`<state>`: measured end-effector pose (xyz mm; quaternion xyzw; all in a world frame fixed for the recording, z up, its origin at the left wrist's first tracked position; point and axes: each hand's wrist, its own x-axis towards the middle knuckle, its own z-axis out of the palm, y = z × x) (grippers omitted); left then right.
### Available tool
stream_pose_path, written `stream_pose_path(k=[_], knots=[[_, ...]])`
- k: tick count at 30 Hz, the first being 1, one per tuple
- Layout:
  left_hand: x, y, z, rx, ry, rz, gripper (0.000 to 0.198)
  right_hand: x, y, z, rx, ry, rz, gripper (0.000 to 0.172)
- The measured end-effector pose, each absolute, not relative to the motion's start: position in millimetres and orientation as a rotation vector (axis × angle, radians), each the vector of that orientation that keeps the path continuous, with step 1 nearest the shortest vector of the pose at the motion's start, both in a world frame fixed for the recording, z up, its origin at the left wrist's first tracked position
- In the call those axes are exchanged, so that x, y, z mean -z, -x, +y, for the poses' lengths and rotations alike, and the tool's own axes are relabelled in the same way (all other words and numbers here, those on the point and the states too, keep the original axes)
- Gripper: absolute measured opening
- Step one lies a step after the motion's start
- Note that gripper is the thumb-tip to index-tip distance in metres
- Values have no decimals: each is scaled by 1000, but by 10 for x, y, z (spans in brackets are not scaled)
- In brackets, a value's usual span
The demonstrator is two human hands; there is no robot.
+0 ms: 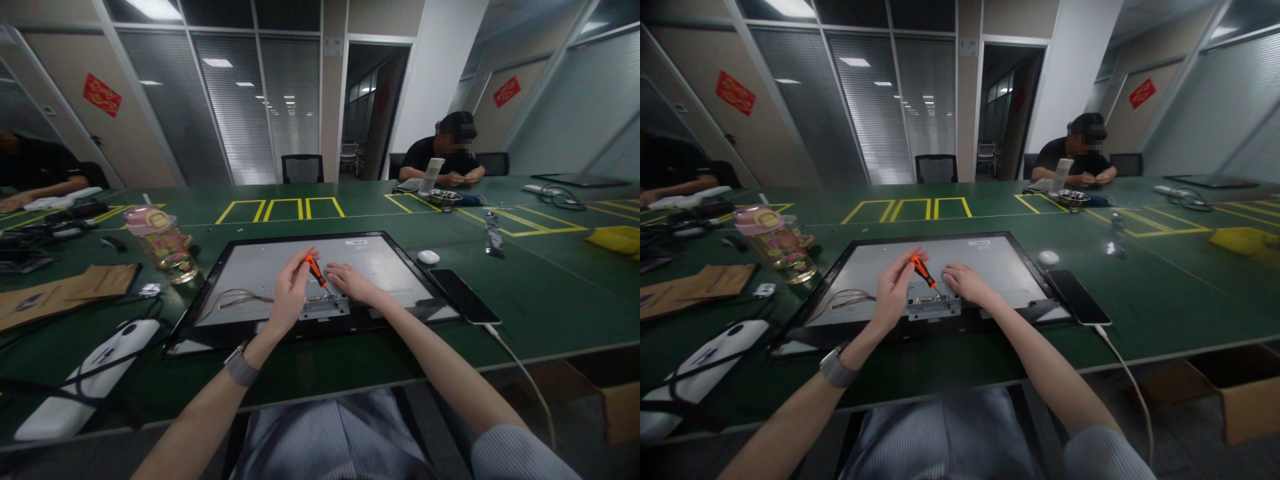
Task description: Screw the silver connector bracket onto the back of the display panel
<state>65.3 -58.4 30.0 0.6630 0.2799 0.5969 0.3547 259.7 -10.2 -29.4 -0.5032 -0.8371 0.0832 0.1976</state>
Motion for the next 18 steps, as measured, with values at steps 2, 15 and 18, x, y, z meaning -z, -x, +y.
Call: stream_pose_path(k=[2, 15, 18], knots=[[-288, -662, -589, -1495, -1712, 678, 34, 297, -2594, -100, -236, 1402, -2344, 43], [-304, -655, -663, -1599, -1927, 713, 32, 295, -2585, -91, -225, 1417, -2342, 40], [-298, -665, -668, -1601, -1933, 697, 32, 281, -2581, -100, -228, 1418, -2345, 40]])
